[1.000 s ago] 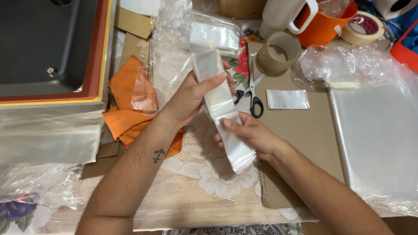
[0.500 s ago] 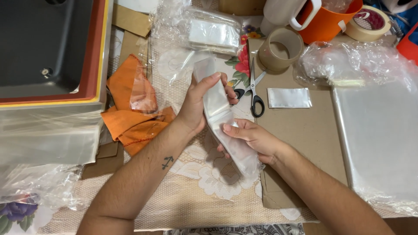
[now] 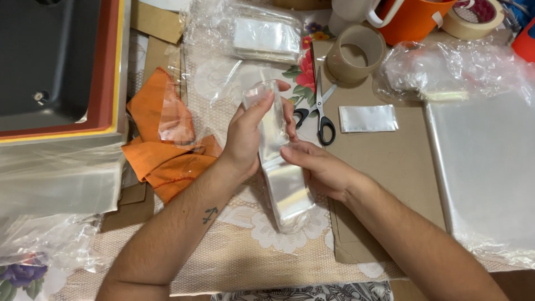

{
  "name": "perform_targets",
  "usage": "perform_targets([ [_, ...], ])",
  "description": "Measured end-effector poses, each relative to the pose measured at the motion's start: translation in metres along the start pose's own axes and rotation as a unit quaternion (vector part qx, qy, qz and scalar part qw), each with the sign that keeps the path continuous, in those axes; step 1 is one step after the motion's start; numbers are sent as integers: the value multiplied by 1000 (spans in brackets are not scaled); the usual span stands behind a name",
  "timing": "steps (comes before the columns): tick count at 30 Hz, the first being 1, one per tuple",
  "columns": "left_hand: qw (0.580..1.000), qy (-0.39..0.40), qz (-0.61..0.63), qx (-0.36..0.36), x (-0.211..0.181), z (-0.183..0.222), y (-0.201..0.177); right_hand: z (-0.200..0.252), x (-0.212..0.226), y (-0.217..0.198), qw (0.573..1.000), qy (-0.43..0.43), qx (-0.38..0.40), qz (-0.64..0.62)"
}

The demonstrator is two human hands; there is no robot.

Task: Organizing and inserting small plastic bags into a larger plastic sleeve for packaging sets.

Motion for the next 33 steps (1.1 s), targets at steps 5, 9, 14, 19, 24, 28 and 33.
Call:
perform_targets([
  [5, 997, 16, -68, 31, -5, -1, 3, 6, 8, 25, 999, -2, -29, -28],
  [9, 992, 15, -101, 68, -4, -3, -1, 18, 20, 34, 997, 11, -28, -66],
  [14, 987, 29, -132, 86, -8, -1, 2, 23, 14, 25, 997, 62, -2, -53],
  [19, 976, 46, -177, 120, -22, 7, 11, 32, 12, 23, 993, 110, 9, -44],
  [24, 875, -24, -428, 222, -48, 24, 43, 36, 35, 18, 990, 126, 45, 48],
  [28, 767, 76, -553, 318, -25, 30, 35, 31, 18, -14, 985, 15, 149, 86],
  [33, 638, 107, -665, 372, -20, 39, 43, 37, 15, -22, 991, 28, 119, 45],
])
Point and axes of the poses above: each hand's wrist, its own z-axis away from the middle knuckle, its own y-axis out of the palm, x = y × z, the point moved 1 cm from there along -z, towards the middle knuckle, and after that the axes turned 1 degree about x, right-handed, at the moved point
